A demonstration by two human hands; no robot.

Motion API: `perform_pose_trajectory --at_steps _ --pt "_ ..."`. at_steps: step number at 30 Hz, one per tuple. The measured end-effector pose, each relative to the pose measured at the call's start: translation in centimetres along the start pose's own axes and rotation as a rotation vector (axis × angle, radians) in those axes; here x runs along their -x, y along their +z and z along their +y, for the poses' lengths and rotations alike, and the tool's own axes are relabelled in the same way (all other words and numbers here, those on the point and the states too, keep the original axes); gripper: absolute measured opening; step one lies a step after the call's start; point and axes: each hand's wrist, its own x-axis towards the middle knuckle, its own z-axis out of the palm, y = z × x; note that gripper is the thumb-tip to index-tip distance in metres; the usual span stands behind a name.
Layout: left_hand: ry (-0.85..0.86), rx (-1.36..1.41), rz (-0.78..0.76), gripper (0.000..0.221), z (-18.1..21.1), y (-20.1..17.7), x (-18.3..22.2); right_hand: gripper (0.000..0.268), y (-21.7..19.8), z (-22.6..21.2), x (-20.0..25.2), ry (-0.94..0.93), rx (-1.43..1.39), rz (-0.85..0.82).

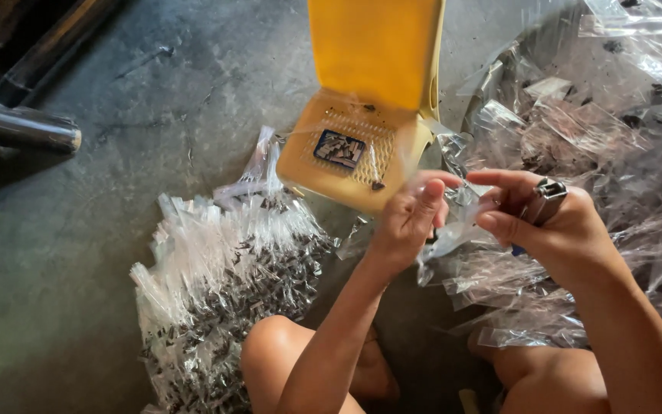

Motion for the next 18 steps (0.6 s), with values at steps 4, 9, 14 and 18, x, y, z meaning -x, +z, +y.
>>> perform_pose_trajectory --at_steps 4,9,14,18 --pt "-0.103 -0.102 -0.041 0.053 0.5 0.7 0.4 0.053 0.0 -0.3 -0.2 -0.019 -0.048 -0.05" --pt "0.048 -0.44 -0.086 0.037 1.5 0.9 1.2 0.02 -0.8 0.9 0.0 -0.029 -0.164 -0.039" --pt "0.08 -0.294 -0.295 0.059 -0.4 0.3 1.7 0.014 -1.3 1.7 0.3 0.07 -0.243 0.027" --pt "-0.016 -0.376 -0.193 0.03 -3.5 3.3 3.4 0.017 -0.7 0.2 0.9 -0.004 -0.004 0.045"
